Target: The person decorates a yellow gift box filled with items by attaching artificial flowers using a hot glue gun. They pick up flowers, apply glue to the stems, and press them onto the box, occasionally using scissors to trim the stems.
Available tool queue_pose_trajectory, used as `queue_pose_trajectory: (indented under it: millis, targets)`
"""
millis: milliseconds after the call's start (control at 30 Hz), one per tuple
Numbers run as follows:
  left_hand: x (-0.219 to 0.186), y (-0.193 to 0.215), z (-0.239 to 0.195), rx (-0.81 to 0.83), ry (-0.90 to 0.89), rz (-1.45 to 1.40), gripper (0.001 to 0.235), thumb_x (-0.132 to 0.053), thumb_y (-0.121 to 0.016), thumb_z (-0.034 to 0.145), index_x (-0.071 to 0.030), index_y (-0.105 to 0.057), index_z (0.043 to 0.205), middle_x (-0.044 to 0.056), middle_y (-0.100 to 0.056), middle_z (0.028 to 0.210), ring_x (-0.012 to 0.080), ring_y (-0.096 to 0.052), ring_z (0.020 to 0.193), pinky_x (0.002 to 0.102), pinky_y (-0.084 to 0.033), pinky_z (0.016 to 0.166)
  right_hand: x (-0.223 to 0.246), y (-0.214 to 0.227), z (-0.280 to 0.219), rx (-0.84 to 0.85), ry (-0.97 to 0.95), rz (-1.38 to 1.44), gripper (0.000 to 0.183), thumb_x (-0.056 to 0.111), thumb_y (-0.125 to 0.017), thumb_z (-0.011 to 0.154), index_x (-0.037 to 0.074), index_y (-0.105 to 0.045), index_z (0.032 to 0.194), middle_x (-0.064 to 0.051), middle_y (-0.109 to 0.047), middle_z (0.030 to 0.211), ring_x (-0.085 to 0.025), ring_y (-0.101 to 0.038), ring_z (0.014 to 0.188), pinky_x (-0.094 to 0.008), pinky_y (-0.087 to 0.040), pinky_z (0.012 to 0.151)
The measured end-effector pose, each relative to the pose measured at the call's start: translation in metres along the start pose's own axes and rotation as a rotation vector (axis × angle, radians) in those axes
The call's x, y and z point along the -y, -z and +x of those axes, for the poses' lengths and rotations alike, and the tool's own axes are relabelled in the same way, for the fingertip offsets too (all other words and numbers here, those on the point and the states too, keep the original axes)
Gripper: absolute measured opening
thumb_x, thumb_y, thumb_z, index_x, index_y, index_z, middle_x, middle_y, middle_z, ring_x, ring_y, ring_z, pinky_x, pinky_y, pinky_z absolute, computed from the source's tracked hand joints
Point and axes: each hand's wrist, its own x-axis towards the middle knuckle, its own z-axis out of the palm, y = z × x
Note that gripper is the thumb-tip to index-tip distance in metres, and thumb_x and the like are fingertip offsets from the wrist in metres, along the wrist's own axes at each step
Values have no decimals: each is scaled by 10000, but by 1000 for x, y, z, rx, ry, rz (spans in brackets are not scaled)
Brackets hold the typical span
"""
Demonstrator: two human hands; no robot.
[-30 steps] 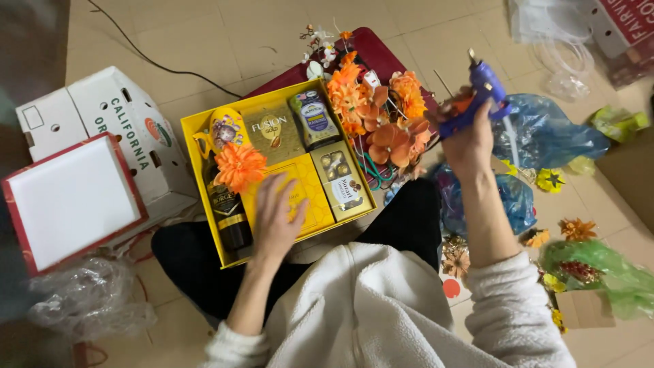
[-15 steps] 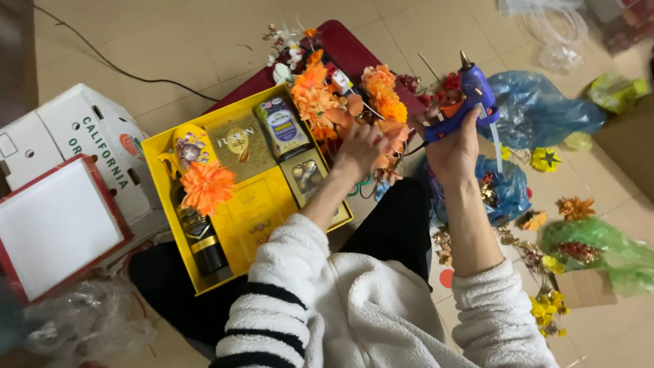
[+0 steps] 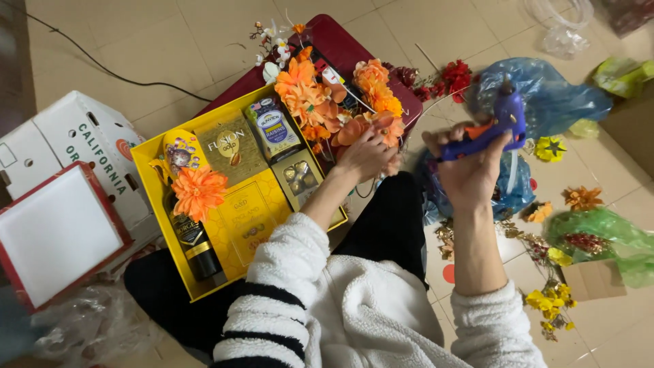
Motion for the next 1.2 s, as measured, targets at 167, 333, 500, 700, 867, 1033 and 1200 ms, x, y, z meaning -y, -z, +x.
queue_pose_trajectory:
  millis: [167, 333, 500, 700, 867, 1033, 1200]
  targets:
    - [13, -27, 5, 114, 103, -42, 301, -377, -641, 813, -219, -596, 1065, 95, -739, 856, 303, -662, 990, 509, -374, 1004, 10, 16, -18, -56, 15, -6, 559, 670, -443, 957, 257, -570, 1311, -64, -561, 933, -270, -653, 889, -480, -546, 865]
    - [33, -105, -4, 238, 50, 170, 171, -422, -523, 932, -382, -660, 1025, 63, -736, 871, 298, -611, 978, 539, -333, 938, 15, 21, -23, -63, 39, 1, 552, 674, -443, 960, 274, -555, 1324, -40, -557, 947, -242, -637, 902, -471, -556, 863]
    - [26, -63, -1, 66, 33, 132, 149, -338, -566, 953, -303, -700, 899, 30, -690, 885, 236, -609, 932, 462, -374, 906, 14, 31, -26, -93, 18, 4, 536, 657, -453, 967, 248, -561, 1296, -61, -570, 932, -237, -646, 891, -487, -578, 935]
    - [62, -60, -31, 165, 151, -16, 59, -211, -677, 934, -182, -696, 981, 20, -681, 997, 202, -614, 1046, 376, -426, 989, 30, 62, -30, -193, 49, 80, 492, 605, -526, 964, 243, -588, 1291, 1, -623, 903, -169, -668, 830, -356, -582, 866]
    - [42, 22, -7, 120, 387, -443, 123, -92, -686, 932, -119, -723, 1046, 26, -726, 1128, 207, -660, 1010, 408, -483, 1013, 51, 65, -45, -159, 99, 120, 379, 539, -490, 1035, 226, -623, 1202, 35, -629, 858, -114, -614, 738, -338, -490, 752]
    - [50, 39, -2, -257, 421, -924, 228, 63, -767, 809, -107, -705, 947, 100, -653, 1353, 396, -455, 1423, 542, -428, 1187, 56, 76, -53, -205, 113, 104, 331, 520, -507, 1049, 253, -631, 1199, 58, -626, 852, -74, -607, 712, -222, -457, 656]
    - [41, 111, -15, -721, 584, -1520, 157, 36, -597, 961, -66, -716, 970, 31, -684, 967, 107, -619, 854, 307, -573, 896, 49, 87, -49, -235, 92, 42, 352, 546, -517, 1031, 259, -591, 1219, 48, -607, 912, -106, -583, 805, -348, -470, 847]
